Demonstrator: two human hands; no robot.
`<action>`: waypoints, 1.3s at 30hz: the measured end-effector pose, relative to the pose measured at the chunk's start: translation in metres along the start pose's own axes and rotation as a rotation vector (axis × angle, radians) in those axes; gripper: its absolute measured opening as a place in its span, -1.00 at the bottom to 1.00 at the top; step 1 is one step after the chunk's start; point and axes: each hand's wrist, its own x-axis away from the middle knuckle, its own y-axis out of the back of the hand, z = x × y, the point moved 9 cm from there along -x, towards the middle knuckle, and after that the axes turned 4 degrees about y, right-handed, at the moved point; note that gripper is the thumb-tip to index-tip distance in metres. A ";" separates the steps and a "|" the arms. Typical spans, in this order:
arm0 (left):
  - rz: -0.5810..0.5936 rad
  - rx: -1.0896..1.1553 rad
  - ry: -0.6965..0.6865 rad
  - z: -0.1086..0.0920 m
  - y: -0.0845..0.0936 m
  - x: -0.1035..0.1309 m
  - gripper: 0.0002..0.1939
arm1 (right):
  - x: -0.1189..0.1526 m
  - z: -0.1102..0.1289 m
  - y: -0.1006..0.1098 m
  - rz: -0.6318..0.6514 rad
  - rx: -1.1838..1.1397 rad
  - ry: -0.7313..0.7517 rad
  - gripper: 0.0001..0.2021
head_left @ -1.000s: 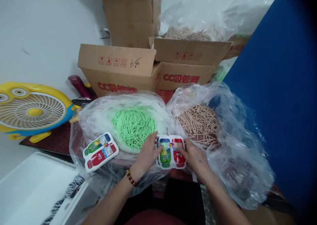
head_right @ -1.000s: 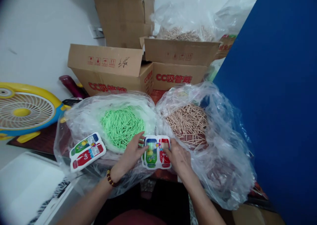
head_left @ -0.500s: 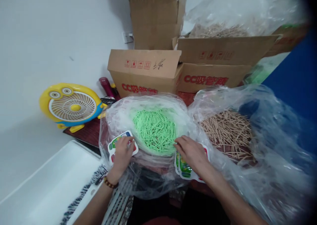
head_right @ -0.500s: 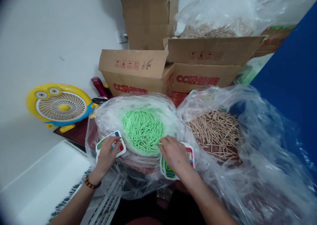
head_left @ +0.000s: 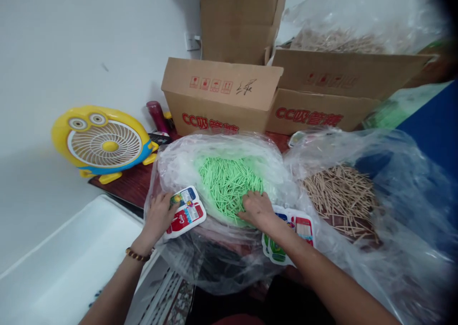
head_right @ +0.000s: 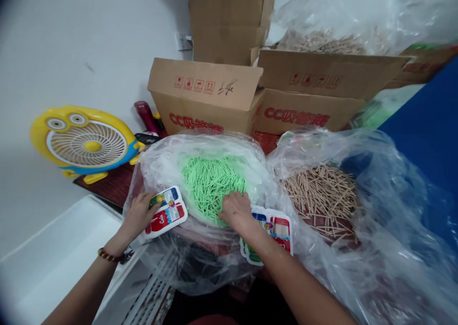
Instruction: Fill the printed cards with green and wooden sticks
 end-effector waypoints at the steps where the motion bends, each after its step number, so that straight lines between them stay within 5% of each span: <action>1: 0.013 0.005 0.001 0.001 -0.001 -0.002 -0.60 | -0.001 0.002 -0.002 0.016 -0.005 0.000 -0.66; 9: 0.096 0.042 0.091 0.006 -0.001 -0.012 -0.63 | -0.015 0.012 -0.002 0.037 -0.005 -0.011 -0.67; 17: 0.006 0.120 0.023 -0.013 0.022 -0.011 -0.76 | -0.016 0.024 -0.007 0.009 -0.042 -0.012 -0.74; 24: 0.195 -0.014 0.077 -0.021 0.035 -0.021 -0.85 | -0.023 0.003 -0.010 0.062 -0.202 -0.008 -0.77; 27: 0.184 0.021 0.088 -0.021 0.044 -0.022 -0.79 | -0.026 -0.012 -0.012 0.062 -0.323 -0.028 -0.77; 35: 0.011 0.489 0.112 -0.027 0.078 -0.008 -0.76 | -0.028 -0.030 -0.013 -0.113 -0.609 -0.131 -0.72; 39: 0.052 0.989 0.286 -0.032 0.067 0.005 -0.75 | -0.023 -0.028 0.000 -0.205 -0.665 -0.151 -0.74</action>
